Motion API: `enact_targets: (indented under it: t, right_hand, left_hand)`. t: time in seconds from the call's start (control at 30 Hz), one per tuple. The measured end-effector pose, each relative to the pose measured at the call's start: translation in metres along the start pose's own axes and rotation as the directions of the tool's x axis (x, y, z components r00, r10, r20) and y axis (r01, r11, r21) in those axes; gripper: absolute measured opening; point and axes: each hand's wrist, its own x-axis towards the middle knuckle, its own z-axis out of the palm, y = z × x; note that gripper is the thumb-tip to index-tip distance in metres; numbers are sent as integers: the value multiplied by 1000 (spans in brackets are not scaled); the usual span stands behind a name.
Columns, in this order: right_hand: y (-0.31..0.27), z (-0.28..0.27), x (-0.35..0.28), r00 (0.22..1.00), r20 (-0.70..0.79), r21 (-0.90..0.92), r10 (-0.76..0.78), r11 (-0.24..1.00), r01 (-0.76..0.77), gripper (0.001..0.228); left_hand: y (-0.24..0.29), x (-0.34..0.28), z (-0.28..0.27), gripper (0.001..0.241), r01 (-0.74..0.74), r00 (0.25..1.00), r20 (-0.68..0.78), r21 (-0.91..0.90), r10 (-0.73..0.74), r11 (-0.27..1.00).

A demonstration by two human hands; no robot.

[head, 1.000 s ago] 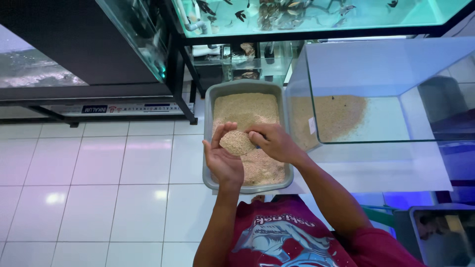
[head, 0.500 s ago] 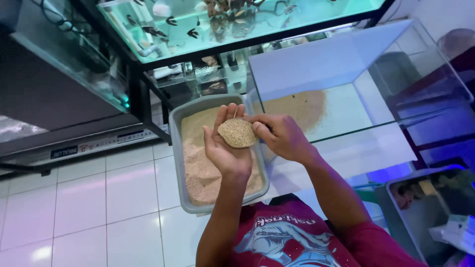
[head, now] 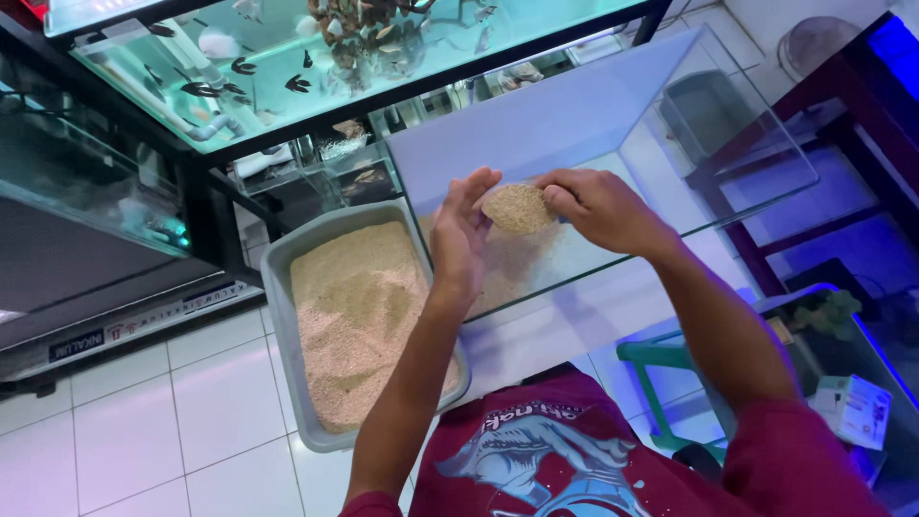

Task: The person scoops sand from a plastic bin using a small cup and pours it into an empty glass aquarium, spreading the sand across the bottom.

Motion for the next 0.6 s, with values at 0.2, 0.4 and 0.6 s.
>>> enact_targets:
  t: [0.2,0.4,0.6]
  right_hand:
    - [58,-22,33,964,266,-188,22,982,29,34]
    - [88,-14,62,833,549,-315,64,940,135,32]
    - [141,52,87,665,739,-209,-106,903,376,27]
  left_hand:
    - [12,4,9,63,-56,993,121,475,-3,878]
    - [0,11,-12,51,-51,981,161,756,-110,653]
    - [24,-2,4,49,-61,995,93,836,-30,545]
